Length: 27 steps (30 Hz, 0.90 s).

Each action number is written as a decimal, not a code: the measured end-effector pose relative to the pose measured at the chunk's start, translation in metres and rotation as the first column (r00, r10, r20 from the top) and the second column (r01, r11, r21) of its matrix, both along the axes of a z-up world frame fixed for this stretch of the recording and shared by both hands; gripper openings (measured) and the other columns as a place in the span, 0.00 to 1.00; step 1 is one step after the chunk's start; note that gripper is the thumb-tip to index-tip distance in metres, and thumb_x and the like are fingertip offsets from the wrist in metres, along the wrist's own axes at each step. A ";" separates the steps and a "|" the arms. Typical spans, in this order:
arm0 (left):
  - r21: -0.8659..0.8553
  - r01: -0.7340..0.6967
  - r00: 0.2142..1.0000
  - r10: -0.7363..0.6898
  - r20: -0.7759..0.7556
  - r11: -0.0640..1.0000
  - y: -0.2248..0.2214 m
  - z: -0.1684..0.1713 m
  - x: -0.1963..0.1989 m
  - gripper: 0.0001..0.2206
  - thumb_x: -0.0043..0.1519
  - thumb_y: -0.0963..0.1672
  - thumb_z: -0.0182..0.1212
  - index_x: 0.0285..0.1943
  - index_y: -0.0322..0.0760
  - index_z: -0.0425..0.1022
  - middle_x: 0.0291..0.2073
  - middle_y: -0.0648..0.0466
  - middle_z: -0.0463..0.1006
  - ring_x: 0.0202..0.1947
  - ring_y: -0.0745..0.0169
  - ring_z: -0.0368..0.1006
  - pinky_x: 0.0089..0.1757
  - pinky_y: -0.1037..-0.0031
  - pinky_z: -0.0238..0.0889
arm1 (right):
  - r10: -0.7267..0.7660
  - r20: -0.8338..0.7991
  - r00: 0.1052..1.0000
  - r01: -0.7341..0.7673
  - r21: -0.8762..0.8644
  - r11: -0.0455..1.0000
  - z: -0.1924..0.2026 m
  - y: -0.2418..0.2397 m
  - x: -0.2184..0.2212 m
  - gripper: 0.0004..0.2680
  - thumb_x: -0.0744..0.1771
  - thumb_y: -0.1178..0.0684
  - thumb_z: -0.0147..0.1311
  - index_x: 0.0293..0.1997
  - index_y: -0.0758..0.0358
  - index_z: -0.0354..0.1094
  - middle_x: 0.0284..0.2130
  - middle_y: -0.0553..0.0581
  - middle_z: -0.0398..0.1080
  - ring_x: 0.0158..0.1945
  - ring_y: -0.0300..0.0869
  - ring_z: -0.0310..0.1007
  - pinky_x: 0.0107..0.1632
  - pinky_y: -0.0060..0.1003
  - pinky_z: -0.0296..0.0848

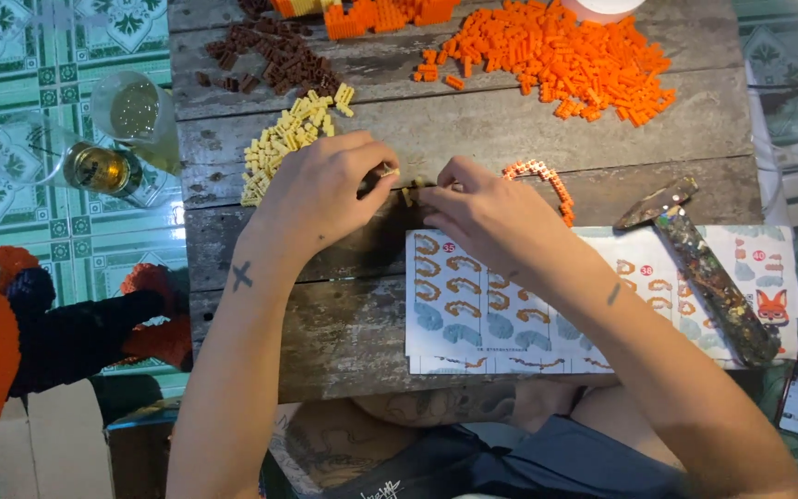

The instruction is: Assembling a small figure using tiny orange, yellow, and brown plastic building blocks while following a printed instruction manual.

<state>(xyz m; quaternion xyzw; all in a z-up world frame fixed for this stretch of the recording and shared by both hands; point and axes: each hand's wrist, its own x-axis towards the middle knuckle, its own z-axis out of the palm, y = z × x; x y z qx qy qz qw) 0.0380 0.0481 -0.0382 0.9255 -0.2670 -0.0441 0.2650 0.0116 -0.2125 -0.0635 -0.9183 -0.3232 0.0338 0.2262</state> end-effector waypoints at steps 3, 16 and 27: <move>0.004 -0.006 1.000 0.006 0.028 1.000 0.001 -0.007 0.001 0.07 0.71 0.41 0.70 0.55 0.33 0.87 0.45 0.42 0.87 0.40 0.38 0.85 0.36 0.53 0.80 | 0.071 0.064 0.995 -0.067 -0.049 0.997 -0.008 -0.001 0.013 0.06 0.73 0.51 0.61 0.54 0.56 0.79 0.47 0.57 0.71 0.36 0.65 0.84 0.36 0.58 0.84; -0.326 -0.078 0.986 0.121 0.113 0.942 -0.025 -0.021 0.000 0.09 0.72 0.38 0.68 0.59 0.39 0.85 0.43 0.46 0.83 0.40 0.38 0.85 0.35 0.57 0.82 | 0.070 -0.053 0.996 -0.047 0.356 0.933 0.023 -0.011 0.046 0.06 0.70 0.64 0.65 0.52 0.66 0.80 0.37 0.59 0.78 0.33 0.52 0.83 0.31 0.39 0.80; -0.612 -0.010 0.991 0.087 0.097 0.790 -0.038 -0.031 -0.001 0.07 0.75 0.38 0.67 0.60 0.33 0.84 0.45 0.42 0.88 0.43 0.44 0.88 0.35 0.62 0.85 | 0.033 -0.284 0.958 0.171 0.663 0.728 0.010 -0.016 0.049 0.06 0.68 0.67 0.70 0.50 0.70 0.82 0.42 0.66 0.80 0.43 0.52 0.87 0.48 0.43 0.88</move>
